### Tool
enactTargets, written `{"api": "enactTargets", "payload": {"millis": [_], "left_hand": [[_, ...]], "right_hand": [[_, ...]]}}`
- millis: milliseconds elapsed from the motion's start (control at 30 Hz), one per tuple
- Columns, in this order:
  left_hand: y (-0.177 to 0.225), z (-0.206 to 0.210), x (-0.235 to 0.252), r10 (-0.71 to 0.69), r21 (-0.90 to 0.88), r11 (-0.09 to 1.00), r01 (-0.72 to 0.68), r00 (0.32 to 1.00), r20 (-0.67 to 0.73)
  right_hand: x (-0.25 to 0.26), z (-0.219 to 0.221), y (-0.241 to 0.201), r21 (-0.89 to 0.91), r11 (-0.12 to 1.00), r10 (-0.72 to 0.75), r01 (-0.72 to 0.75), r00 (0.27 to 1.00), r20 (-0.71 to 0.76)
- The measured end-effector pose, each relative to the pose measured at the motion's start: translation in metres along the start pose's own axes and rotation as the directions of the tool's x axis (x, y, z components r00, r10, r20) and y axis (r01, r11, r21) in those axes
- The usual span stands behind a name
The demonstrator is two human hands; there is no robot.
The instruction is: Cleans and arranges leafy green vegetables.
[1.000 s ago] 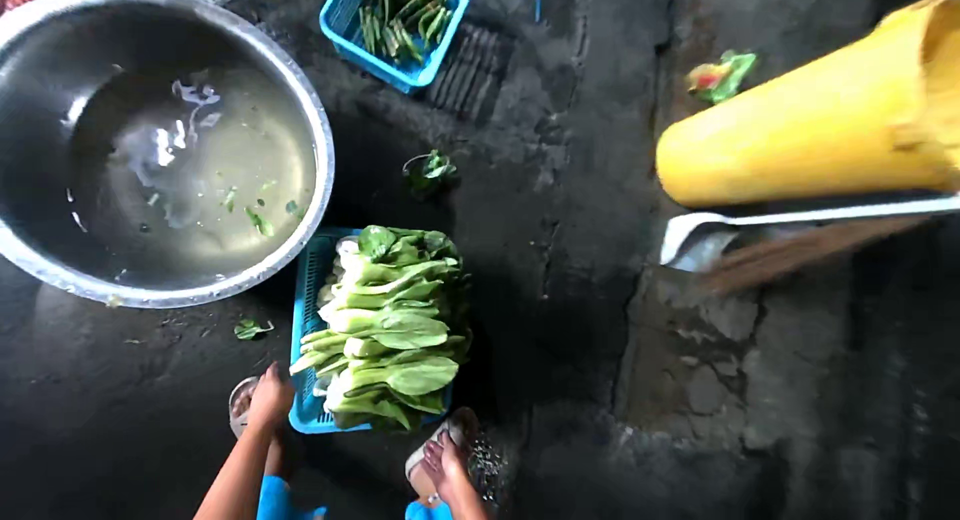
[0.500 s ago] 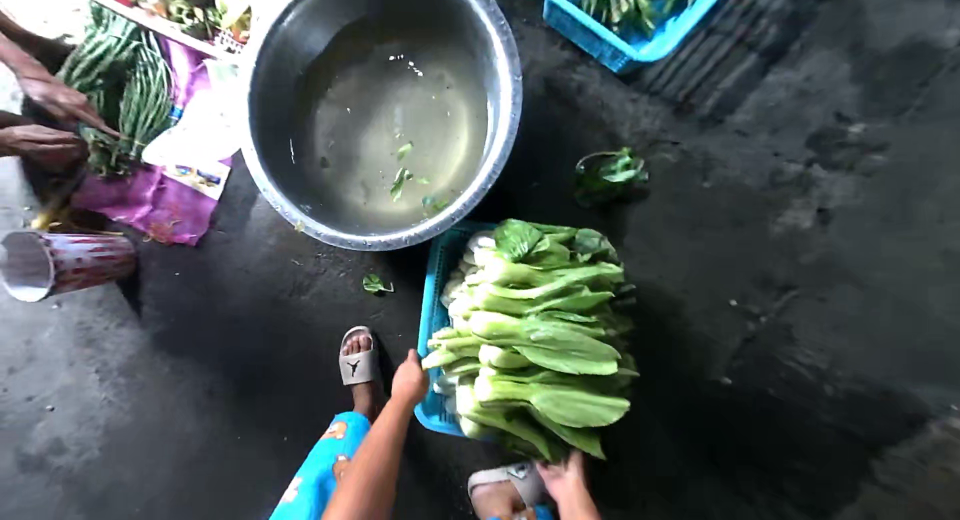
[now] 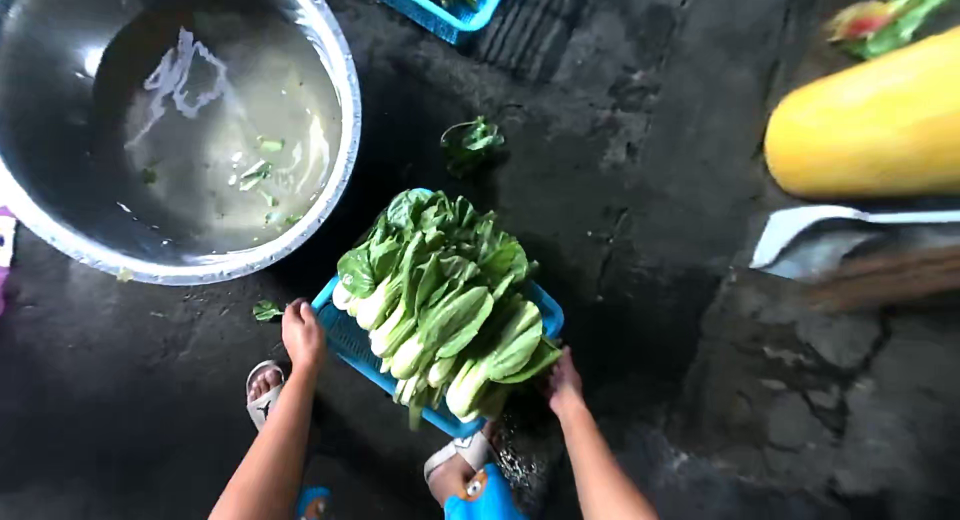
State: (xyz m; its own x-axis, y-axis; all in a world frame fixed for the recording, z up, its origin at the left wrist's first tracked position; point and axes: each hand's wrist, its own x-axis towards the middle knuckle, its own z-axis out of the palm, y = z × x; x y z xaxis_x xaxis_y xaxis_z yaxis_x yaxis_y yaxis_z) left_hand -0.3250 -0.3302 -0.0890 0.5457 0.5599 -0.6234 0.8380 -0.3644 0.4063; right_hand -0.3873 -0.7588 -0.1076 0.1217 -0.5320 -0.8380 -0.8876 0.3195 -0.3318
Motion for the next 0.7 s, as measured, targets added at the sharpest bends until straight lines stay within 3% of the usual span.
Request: {"api": "enactTargets", "payload": {"millis": [100,167,333,467,567,700], "left_hand": [[0.045,0.003,0.027,0.08,0.081,0.992,-0.098,0.977,0.198],[0.061,0.009,0.034,0.061,0.029,0.997,-0.073,0.958,0.282],[0.054,0.024,0.023,0.015,-0.152,0.988,0.016,0.979,0.204],[0.041,0.02,-0.012,-0.048,-0.272,0.957,0.099,0.981,0.189],[0.039,0.008,-0.051,-0.101,-0.316,0.935,0.159,0.976,0.193],[0.075,-0.023,-0.13,-0.174,-0.377,0.893,0.247,0.96,0.217]], "right_hand": [[-0.015,0.01,0.03,0.183,0.982,0.046,-0.051,0.998,0.033],[-0.023,0.018,0.043,0.334,0.942,-0.012,-0.021,0.995,0.096],[-0.04,0.029,0.043,0.472,0.88,-0.101,0.053,0.992,0.078],[-0.043,0.013,0.031,0.509,0.85,-0.213,0.132,0.972,0.104],[-0.058,-0.01,0.018,0.561,0.818,-0.214,0.126,0.973,0.092],[-0.105,-0.072,-0.006,0.587,0.794,-0.25,0.158,0.965,0.079]]}}
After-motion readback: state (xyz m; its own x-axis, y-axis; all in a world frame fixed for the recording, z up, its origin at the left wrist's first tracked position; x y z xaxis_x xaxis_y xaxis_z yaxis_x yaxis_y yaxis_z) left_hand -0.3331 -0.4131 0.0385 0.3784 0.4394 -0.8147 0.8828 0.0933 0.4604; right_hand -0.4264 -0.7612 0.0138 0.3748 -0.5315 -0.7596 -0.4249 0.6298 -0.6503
